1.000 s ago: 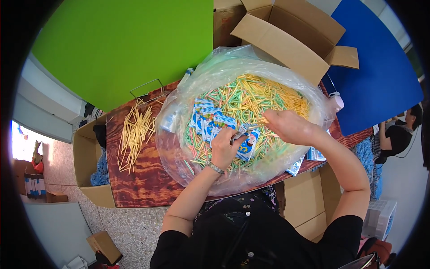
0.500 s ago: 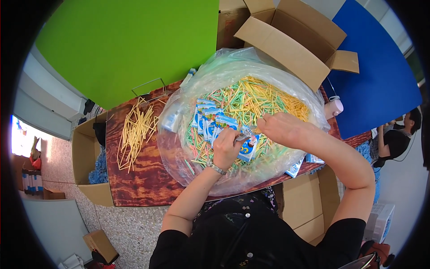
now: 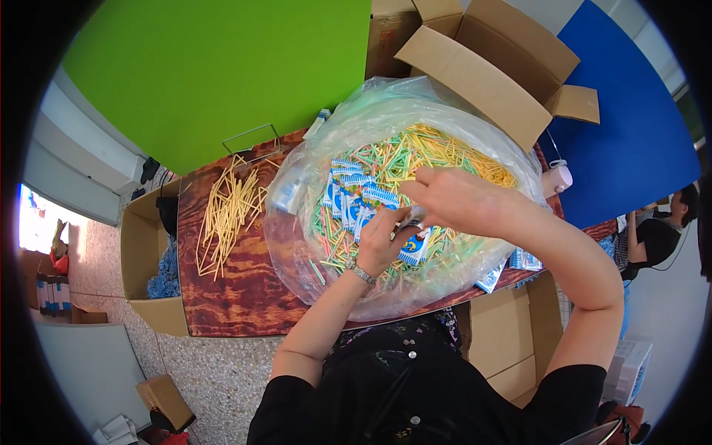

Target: Arranging and packing instant noodle packets into a large clear plastic ball filled with shredded yellow paper.

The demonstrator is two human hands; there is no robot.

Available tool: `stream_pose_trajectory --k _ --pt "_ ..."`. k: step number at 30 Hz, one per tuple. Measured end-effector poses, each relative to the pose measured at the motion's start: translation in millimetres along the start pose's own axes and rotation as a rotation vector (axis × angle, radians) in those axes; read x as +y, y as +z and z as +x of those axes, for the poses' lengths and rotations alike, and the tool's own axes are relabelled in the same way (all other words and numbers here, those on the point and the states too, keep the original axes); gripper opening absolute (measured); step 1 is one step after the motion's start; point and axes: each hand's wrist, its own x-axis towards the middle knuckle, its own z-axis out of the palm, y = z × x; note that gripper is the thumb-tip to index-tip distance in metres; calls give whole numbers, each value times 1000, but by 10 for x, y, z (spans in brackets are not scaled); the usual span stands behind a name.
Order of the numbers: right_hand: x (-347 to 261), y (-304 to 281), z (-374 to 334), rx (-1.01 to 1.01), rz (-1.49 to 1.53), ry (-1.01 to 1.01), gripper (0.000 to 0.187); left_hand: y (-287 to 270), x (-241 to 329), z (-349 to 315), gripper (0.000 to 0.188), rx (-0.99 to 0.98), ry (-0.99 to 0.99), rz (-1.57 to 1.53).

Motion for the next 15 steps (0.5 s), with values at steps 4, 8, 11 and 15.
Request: stream_pose_trajectory --k 4,8,11,15 --pt "176 215 -57 172 125 -148 44 11 1 -37 33 -9 -156 -54" --pt "294 327 -55 370 137 -187 38 14 -59 -54 29 -27 -265 -182" --pt "369 324 -44 381 190 -141 29 15 -116 -11 27 17 -115 -138" --pt "419 399 -5 365 145 -142 23 8 -85 117 28 -21 25 -102"
